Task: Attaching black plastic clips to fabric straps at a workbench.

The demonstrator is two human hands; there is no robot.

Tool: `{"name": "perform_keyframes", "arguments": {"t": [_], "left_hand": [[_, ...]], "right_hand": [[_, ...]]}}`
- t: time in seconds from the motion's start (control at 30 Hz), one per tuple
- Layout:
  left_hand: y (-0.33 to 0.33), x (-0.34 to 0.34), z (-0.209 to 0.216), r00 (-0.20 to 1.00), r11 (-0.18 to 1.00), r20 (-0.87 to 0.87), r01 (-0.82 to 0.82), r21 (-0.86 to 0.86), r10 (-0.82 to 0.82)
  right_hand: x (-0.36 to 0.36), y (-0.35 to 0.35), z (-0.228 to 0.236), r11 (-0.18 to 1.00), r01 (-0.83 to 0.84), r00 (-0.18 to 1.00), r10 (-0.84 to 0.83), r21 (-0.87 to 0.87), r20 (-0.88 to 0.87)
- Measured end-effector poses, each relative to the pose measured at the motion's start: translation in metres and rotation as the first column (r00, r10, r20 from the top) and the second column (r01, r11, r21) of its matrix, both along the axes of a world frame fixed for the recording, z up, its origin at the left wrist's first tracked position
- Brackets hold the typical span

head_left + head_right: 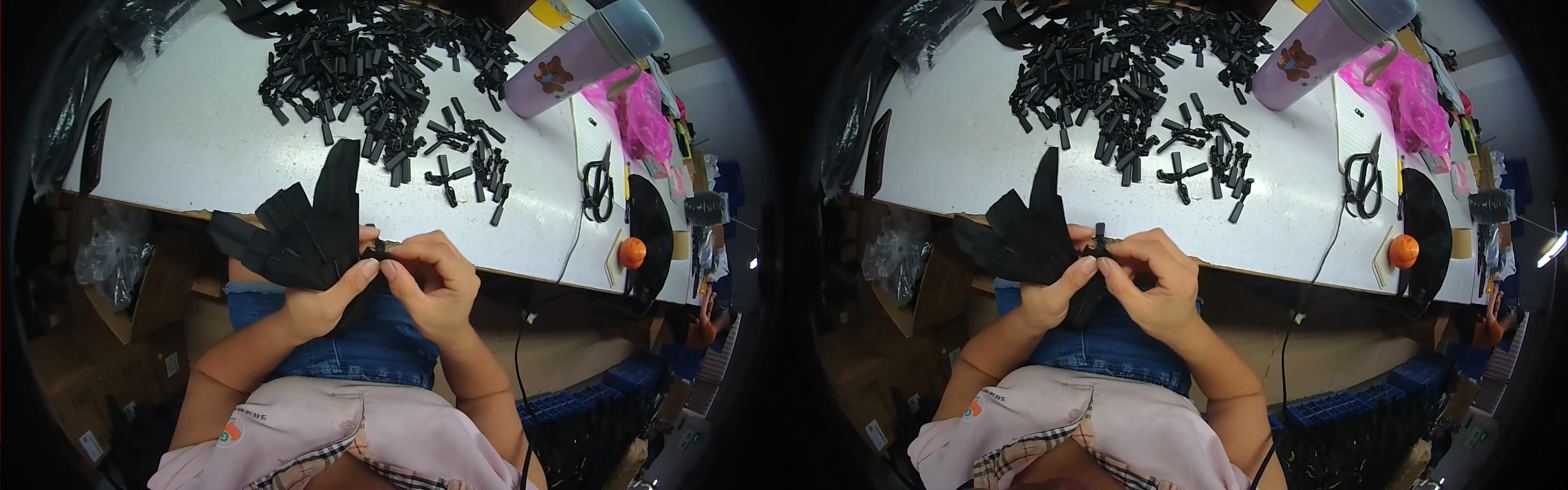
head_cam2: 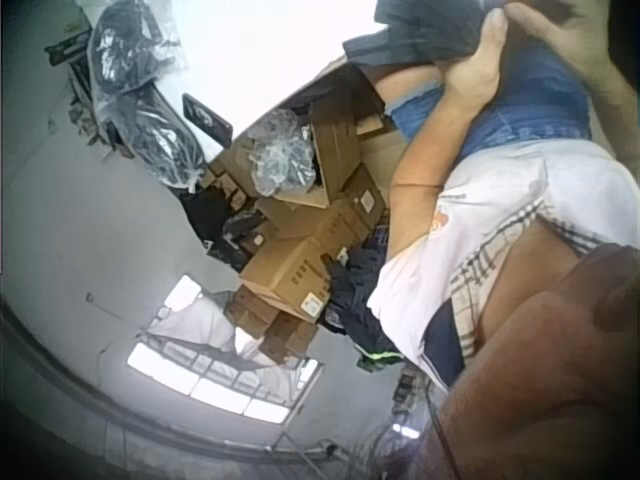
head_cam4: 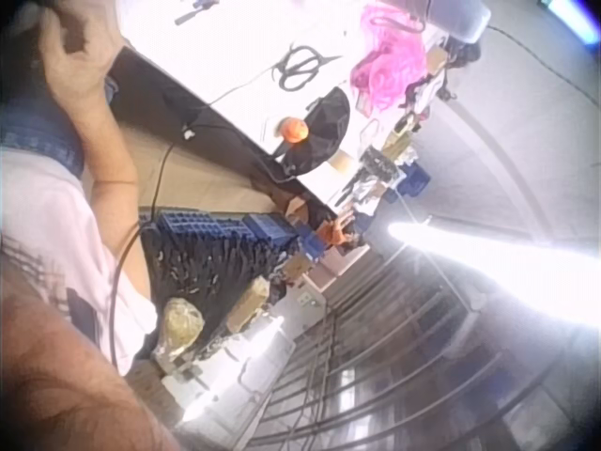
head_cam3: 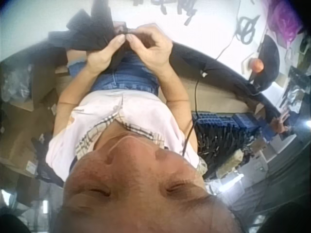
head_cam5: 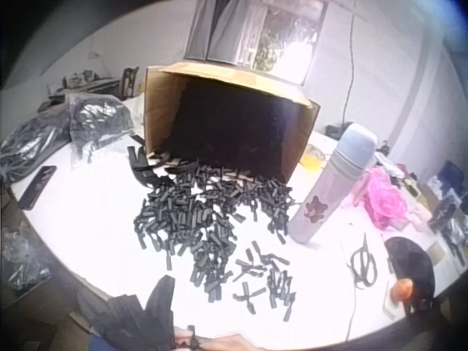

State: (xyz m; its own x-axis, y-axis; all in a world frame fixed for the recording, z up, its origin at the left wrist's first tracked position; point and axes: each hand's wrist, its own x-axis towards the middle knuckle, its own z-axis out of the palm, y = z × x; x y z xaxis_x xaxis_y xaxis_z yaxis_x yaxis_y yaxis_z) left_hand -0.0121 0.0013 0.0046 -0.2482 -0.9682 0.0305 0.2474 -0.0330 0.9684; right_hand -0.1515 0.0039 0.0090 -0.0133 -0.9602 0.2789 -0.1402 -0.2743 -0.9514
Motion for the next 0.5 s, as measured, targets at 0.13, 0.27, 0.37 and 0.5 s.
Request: {"name": "perform_keyframes", "arguments": {"t": [0.13, 0.27, 0.37, 0.5], "left_hand": [[-0.001, -0.001, -0.005, 0.998, 0.995, 0.017, -0.063, -0.080, 0.064], [0.001, 0.002, 0.001, 0.995, 1.000, -0.099, -0.031, -0.006, 0.030], [-0.003, 0.008, 0.002, 0.991, 0.996, -0.117, 0.066, 0.063, -0.059], [-0.003, 0.007, 0.007, 0.991, 0.992, -0.089, 0.109, 0.065, -0.103]], "right_hand": [[0.009, 0.007, -0.007, 1.000, 0.008, 0.990, -0.010, 0.019, 0.141], [0.009, 0.004, -0.010, 0.990, -0.086, 0.943, 0.046, 0.108, 0.330], [-0.003, 0.001, -0.011, 0.906, -0.342, 0.781, 0.126, 0.250, 0.612], [-0.013, -0.002, -0.007, 0.772, -0.524, 0.696, 0.144, 0.360, 0.703]]}}
